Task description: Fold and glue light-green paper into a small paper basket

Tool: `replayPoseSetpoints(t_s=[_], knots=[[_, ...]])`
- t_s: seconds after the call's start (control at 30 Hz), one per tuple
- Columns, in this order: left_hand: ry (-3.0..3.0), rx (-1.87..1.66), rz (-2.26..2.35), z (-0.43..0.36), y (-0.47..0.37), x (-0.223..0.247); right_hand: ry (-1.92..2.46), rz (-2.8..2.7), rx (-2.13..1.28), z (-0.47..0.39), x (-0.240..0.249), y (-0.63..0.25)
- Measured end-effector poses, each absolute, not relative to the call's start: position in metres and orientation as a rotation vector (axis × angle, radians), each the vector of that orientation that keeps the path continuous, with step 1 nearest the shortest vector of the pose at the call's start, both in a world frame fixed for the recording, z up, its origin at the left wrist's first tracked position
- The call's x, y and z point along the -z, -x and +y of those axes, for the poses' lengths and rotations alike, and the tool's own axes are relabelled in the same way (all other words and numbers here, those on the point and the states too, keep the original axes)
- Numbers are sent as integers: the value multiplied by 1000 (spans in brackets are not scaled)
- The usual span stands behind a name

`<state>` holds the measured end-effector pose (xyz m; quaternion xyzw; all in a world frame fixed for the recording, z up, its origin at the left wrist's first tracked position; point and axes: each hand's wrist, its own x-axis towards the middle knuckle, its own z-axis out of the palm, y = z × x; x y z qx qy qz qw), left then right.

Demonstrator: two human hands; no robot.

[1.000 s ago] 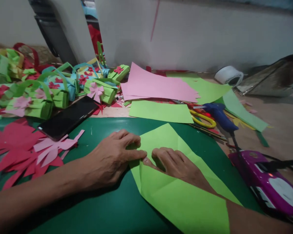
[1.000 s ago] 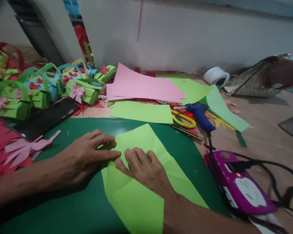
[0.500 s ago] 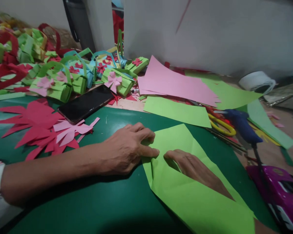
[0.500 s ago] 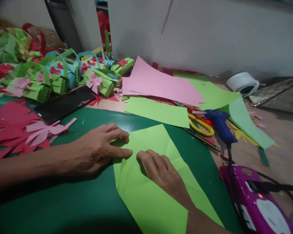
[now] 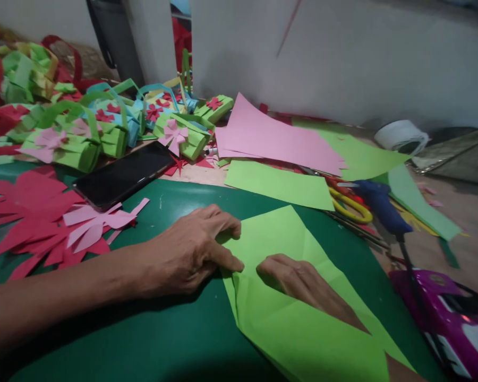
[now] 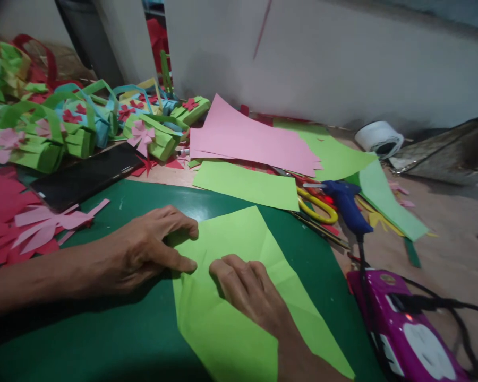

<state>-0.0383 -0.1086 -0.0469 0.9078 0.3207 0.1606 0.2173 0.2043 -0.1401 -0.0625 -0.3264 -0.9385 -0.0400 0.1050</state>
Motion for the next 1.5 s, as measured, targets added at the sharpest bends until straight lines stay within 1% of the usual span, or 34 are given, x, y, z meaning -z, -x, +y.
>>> replayPoseSetpoints(t_s=[0.13,0.3,0.43,0.67,0.9,1.1,1.33,1.5], knots=[[-2491,-489,861,-108,39,48,982,-2701,157,-145,62,-200],[-2470,-511,852,-108,38,49,977,-2541,308,-147,74,-190],[-2467,-522,856,-111,39,50,979,-2404,333,-144,77,-183],[-2478,-546,867,-109,36,52,937,-2595,587,-140,66,-183],[-2456,-513,938,-113,36,54,968,-2632,455,-130,60,-180],[-2579,-475,892,-114,35,54,962,-2585,458,-134,63,-180],[-2578,-440,949,-117,34,52,909,-2536,222,-151,68,-186],[-2619,-448,943,-117,32,48,881,-2520,138,-156,72,-189]])
